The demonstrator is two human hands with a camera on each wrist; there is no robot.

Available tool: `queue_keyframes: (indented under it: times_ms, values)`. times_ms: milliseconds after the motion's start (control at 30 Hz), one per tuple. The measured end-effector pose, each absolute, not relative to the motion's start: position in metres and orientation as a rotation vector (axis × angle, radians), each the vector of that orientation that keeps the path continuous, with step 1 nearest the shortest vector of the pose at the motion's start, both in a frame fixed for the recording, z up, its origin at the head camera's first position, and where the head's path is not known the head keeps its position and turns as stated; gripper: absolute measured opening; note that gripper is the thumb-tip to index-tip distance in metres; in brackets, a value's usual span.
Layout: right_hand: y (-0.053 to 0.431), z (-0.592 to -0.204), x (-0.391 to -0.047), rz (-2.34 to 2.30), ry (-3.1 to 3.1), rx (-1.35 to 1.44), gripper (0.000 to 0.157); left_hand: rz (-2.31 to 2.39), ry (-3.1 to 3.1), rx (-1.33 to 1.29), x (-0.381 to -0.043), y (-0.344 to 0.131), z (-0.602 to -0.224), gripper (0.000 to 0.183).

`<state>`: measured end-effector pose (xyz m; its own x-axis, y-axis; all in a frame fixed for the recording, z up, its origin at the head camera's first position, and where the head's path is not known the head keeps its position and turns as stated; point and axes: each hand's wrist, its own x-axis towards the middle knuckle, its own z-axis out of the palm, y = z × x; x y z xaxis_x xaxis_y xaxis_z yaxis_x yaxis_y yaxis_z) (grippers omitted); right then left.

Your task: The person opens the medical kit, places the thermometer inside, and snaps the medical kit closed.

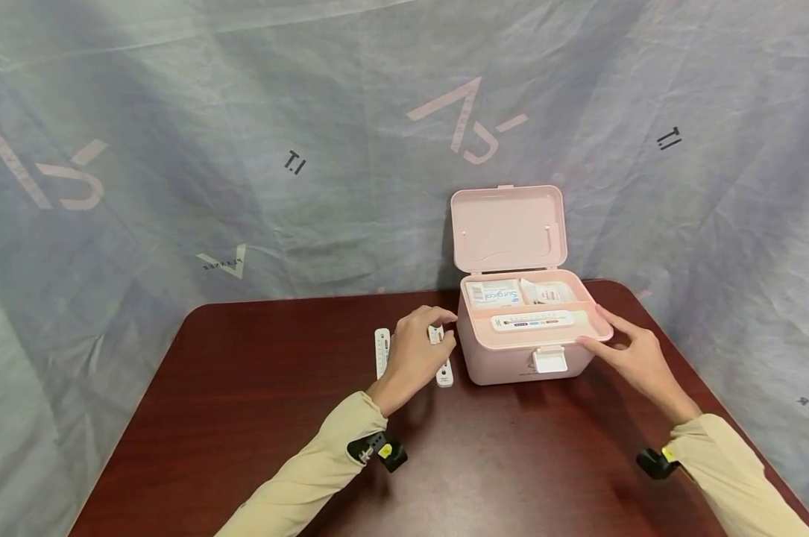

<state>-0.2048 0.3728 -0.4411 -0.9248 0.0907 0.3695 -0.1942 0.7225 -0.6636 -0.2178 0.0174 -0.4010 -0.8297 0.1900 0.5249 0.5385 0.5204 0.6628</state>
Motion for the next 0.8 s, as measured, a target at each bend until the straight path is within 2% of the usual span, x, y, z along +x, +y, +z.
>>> queue_keyframes:
  times_ms: [800]
  values:
    - [0.372, -0.440, -0.204, 1.058, -2.549, 0.079, 0.072, -1.318, -2.358, -0.403, -0.210, -0.006, -0.412, 0.021]
